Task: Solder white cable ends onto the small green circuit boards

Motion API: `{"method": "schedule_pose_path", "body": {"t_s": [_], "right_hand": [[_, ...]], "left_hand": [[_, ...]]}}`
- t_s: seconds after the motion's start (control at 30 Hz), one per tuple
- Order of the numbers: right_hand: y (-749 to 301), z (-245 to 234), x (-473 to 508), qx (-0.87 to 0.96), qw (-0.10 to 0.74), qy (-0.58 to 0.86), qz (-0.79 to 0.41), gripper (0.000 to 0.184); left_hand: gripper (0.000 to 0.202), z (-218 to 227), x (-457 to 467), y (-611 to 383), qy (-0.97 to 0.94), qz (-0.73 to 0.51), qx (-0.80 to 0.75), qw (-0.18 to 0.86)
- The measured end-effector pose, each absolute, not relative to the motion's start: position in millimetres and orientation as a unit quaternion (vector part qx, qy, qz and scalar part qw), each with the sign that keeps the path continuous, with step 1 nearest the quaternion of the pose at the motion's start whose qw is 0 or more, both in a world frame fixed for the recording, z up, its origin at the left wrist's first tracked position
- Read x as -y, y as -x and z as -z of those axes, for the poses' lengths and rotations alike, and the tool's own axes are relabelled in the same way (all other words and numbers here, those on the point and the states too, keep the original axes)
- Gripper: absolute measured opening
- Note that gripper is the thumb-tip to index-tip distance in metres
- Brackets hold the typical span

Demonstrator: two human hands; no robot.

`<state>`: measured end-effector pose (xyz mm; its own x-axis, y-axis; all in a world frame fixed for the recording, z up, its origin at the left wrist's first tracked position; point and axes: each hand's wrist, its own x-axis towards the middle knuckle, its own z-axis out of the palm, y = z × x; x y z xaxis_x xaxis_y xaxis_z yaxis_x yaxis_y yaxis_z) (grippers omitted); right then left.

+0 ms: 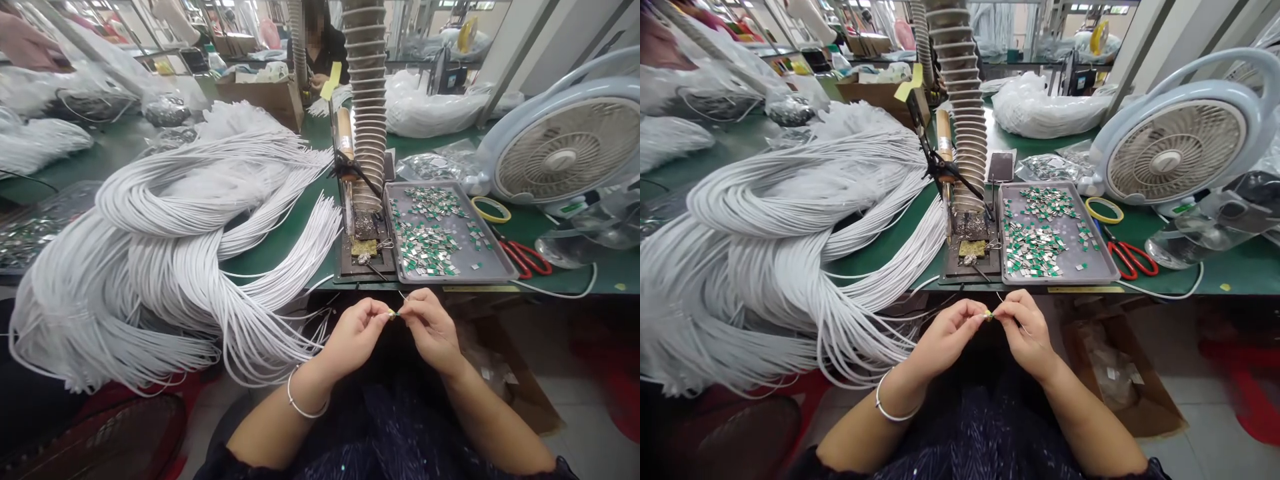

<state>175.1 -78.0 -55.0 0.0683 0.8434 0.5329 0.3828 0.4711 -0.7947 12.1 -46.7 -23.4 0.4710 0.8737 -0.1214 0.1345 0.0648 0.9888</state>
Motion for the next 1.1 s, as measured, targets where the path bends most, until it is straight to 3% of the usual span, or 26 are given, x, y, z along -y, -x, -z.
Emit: {"method": "schedule_pose_path", "body": {"t_s": [0.37,0.53,0.77,1.1], "right_hand": [[-166,49,60,0.691,0.547,0.42,-0.215,0.026],[-153,52,60,0.617,0.6,0.436,-0.262,0.03],[-142,52,52,0.569,0.619,0.477,-0.257,0.014],[-133,51,36,0.54,0.646,0.47,-0.265,0.017]], "left_hand": [[0.012,6,42,-7,-0.592,-0.349,-0.442,0.576],[0.011,7,34,1,-0.595,-0.371,-0.463,0.543],[0.012,8,20,8,-0.586,-0.381,-0.493,0.518],[0.012,6,6,6,-0.561,-0.392,-0.497,0.533]]}}
